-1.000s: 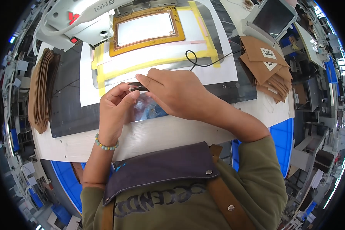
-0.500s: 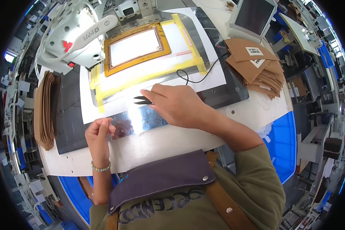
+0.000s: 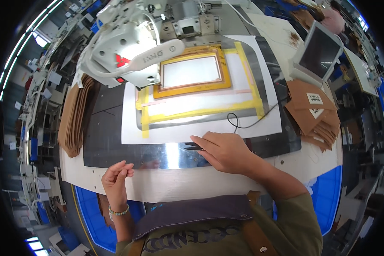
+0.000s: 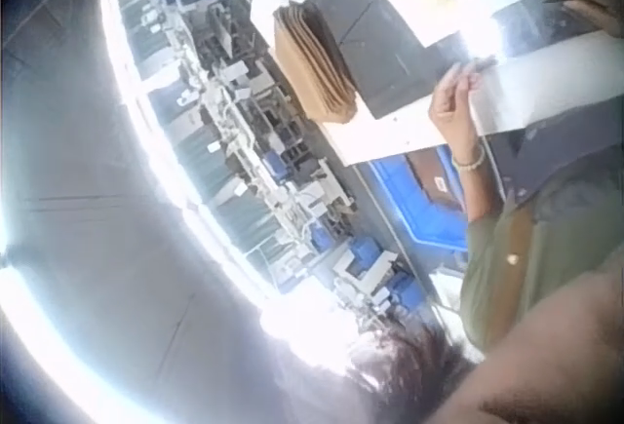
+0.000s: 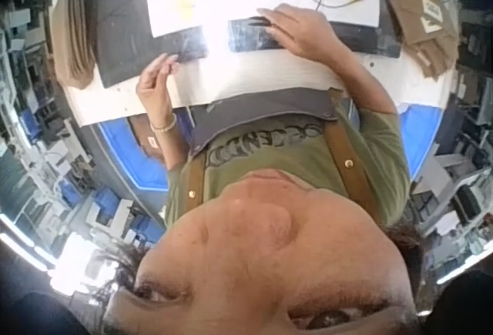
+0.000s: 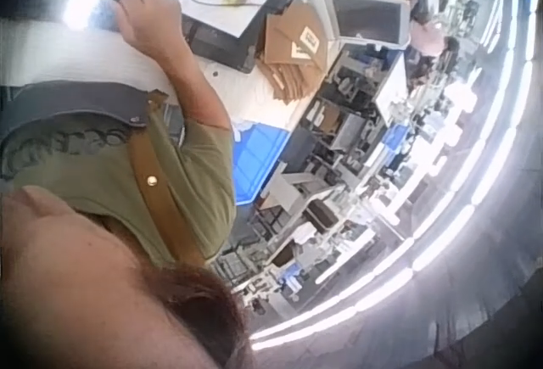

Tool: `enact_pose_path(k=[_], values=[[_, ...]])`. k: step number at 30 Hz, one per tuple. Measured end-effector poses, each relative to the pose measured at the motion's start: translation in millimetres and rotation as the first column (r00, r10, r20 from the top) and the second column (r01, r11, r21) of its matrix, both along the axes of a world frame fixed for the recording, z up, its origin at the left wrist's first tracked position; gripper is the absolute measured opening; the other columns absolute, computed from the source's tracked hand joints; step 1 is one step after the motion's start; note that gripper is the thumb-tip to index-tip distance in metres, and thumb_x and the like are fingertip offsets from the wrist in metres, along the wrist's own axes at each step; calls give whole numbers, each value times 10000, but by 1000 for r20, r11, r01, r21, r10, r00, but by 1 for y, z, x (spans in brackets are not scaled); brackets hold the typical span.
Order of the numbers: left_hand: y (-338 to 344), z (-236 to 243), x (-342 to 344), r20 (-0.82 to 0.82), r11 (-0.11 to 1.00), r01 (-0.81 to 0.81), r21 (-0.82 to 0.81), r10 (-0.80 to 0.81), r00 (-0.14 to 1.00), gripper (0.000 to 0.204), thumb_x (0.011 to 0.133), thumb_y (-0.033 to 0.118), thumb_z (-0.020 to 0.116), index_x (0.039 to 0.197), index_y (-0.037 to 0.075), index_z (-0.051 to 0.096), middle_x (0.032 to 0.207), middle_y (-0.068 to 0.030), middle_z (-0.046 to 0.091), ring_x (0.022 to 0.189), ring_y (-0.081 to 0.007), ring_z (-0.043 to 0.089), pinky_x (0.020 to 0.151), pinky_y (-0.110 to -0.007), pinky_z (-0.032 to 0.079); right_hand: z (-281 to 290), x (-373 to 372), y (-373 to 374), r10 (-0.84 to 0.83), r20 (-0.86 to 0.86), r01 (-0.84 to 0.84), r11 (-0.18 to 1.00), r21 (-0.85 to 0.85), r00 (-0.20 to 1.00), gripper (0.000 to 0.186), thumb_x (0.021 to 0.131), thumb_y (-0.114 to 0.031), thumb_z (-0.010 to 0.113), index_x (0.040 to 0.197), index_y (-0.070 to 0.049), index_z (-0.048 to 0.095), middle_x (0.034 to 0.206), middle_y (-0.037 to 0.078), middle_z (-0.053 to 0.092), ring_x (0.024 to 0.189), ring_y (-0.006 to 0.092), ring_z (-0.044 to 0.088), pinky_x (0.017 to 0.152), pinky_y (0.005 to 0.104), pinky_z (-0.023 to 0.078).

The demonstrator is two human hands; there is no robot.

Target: Sewing and assembling leather panels using an industrial sewing machine.

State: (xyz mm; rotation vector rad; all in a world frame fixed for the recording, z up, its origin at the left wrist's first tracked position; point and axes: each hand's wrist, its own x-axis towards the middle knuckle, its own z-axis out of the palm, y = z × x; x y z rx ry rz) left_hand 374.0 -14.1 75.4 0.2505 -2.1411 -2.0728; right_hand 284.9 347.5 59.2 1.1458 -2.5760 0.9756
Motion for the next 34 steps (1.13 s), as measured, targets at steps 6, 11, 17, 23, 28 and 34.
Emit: enact_pose_path(k=[6,11,17,23,28,34], values=[[-86,9,111,240,951,-156,-268,222,945,115,990,38,728,1004,-76,739,779,-143,761,679,-170,729,661,-315,593,-3,-2,1,-28,-15,27,995,-93,999,461,914,-111,768,1359,-23,685,940,78,673,720,242,660,599,348,513],[-87,9,157,563,748,327,-577,75,823,145,878,78,815,954,-35,763,858,-145,768,756,-232,748,675,-353,581,1,-3,-2,-47,-6,46,992,-120,999,481,903,-103,778,1365,-16,680,922,85,661,690,229,650,587,336,515],[-85,47,112,412,626,366,-688,-78,908,292,826,0,794,1115,40,786,1093,-136,775,942,-267,752,775,-340,580,15,1,-12,-64,41,69,990,-124,997,490,898,-105,789,1368,-19,682,910,81,653,654,220,636,574,330,514],[-63,71,-40,-121,940,38,-339,-83,989,255,1029,85,670,1268,17,728,1203,-76,764,998,-145,727,820,-266,545,84,-23,-54,-18,-411,-11,998,-68,912,496,893,-124,812,1370,-49,696,895,51,643,671,181,632,564,323,487],[-36,89,-145,-211,991,69,116,-43,977,375,1113,308,620,1373,42,673,1250,-85,757,1024,-121,721,867,-251,538,139,-53,-123,-79,-665,43,997,-71,743,472,881,-121,788,1342,-57,710,841,22,604,670,153,607,548,324,460],[-38,86,-197,-263,954,227,195,-173,949,388,1097,315,651,1369,40,677,1298,-78,748,1054,-136,726,888,-247,546,153,-95,-165,-108,-798,174,985,-4,593,524,865,-61,727,1387,-76,690,877,8,601,680,144,622,550,295,475]])
